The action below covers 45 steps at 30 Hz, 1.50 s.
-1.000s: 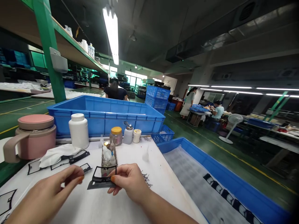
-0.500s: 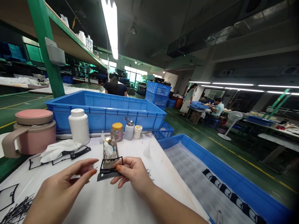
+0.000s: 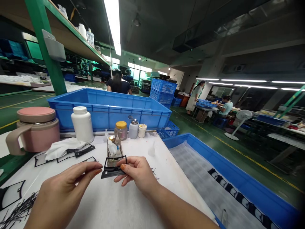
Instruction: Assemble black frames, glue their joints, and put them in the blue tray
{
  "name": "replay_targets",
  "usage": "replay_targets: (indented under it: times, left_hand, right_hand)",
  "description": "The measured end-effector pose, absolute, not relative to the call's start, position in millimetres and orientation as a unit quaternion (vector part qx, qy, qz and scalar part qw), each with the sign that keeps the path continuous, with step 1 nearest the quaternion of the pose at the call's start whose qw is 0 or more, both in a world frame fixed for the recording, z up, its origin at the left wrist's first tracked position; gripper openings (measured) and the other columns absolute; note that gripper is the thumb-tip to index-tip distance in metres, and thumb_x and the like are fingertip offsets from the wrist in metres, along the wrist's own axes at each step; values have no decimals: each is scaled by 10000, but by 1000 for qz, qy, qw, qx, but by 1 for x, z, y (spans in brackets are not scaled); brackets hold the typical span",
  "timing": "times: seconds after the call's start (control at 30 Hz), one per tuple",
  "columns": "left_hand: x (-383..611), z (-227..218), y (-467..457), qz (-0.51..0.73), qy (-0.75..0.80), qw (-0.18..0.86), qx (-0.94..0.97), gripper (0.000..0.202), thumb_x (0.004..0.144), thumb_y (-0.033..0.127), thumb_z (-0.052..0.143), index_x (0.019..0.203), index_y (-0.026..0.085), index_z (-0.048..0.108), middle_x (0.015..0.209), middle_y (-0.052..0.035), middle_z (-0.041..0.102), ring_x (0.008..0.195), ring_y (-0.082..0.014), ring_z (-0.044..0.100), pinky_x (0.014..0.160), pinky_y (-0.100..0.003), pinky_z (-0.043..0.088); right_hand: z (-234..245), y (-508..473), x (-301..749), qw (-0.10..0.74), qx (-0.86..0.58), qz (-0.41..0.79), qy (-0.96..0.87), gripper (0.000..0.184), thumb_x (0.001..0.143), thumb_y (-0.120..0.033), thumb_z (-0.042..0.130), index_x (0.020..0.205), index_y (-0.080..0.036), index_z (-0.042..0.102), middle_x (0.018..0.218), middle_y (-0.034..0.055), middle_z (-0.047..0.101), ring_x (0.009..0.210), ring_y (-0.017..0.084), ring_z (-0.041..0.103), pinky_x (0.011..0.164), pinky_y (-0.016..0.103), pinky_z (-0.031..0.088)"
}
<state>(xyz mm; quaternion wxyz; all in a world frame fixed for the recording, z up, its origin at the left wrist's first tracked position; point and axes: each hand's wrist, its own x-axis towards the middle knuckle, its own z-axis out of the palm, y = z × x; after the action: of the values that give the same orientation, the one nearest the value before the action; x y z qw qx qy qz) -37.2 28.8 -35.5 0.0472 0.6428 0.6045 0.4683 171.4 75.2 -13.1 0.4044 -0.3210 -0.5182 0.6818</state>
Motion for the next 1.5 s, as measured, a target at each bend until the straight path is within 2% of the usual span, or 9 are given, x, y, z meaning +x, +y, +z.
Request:
replay_targets:
  times: [0.13, 0.27, 0.43, 0.63, 0.87, 1.1, 1.3, 1.5]
  left_hand:
    - [-33, -29, 28, 439, 585, 6, 682, 266, 847, 557, 527, 936, 353, 672, 942, 66, 702, 845, -197, 645, 742, -271, 459]
    - [-28, -26, 28, 427, 567, 2, 704, 240, 868, 527, 524, 939, 343, 661, 1016, 56, 669, 951, -201, 605, 800, -281, 434]
    - [-24, -24, 26, 422, 552, 9, 719, 229, 883, 510, 516, 954, 344, 657, 1010, 38, 652, 994, -213, 563, 836, -304, 416]
    - [-21, -22, 24, 423, 537, -1, 729, 201, 898, 471, 522, 978, 333, 644, 988, 30, 646, 995, -203, 545, 835, -298, 407]
    - [-16, -21, 26, 421, 520, -30, 743, 218, 908, 472, 511, 963, 304, 640, 932, 15, 641, 910, -183, 555, 738, -269, 423]
    - [-14, -18, 26, 416, 503, -51, 756, 146, 911, 391, 541, 982, 288, 616, 929, 11, 635, 934, -186, 531, 754, -275, 413]
    - [-11, -17, 27, 431, 484, -62, 759, 109, 906, 335, 561, 962, 257, 614, 945, -5, 633, 980, -211, 491, 796, -306, 393]
    - [-6, -10, 21, 443, 482, -44, 755, 70, 897, 201, 574, 883, 225, 639, 861, -5, 637, 905, -190, 490, 805, -316, 401]
  right_hand:
    - [-12, 74, 171, 402, -323, 681, -520, 517, 627, -535, 783, 879, -100, 664, 833, 94, 681, 619, 177, 690, 458, 187, 474]
    - [-15, 75, 171, 405, -321, 680, -521, 503, 640, -526, 777, 882, -99, 663, 795, 85, 678, 623, 184, 693, 455, 187, 474]
    - [-17, 75, 171, 403, -321, 673, -531, 505, 659, -530, 764, 897, -97, 664, 802, 90, 677, 645, 197, 699, 475, 201, 482]
    - [-18, 73, 170, 403, -318, 672, -533, 473, 674, -509, 755, 895, -100, 667, 778, 84, 678, 643, 195, 699, 477, 197, 486]
    - [-16, 74, 171, 401, -317, 672, -535, 446, 691, -477, 743, 898, -88, 678, 802, 105, 689, 648, 191, 699, 482, 190, 494]
    - [-18, 73, 171, 404, -300, 679, -535, 406, 728, -452, 717, 911, -91, 682, 895, 125, 698, 655, 181, 704, 467, 171, 490]
    - [-17, 73, 171, 402, -304, 676, -537, 392, 744, -437, 707, 925, -90, 689, 844, 114, 704, 671, 192, 710, 477, 174, 500]
    - [-18, 72, 172, 395, -294, 680, -542, 350, 774, -405, 699, 970, -115, 697, 940, 120, 716, 721, 192, 717, 519, 179, 524]
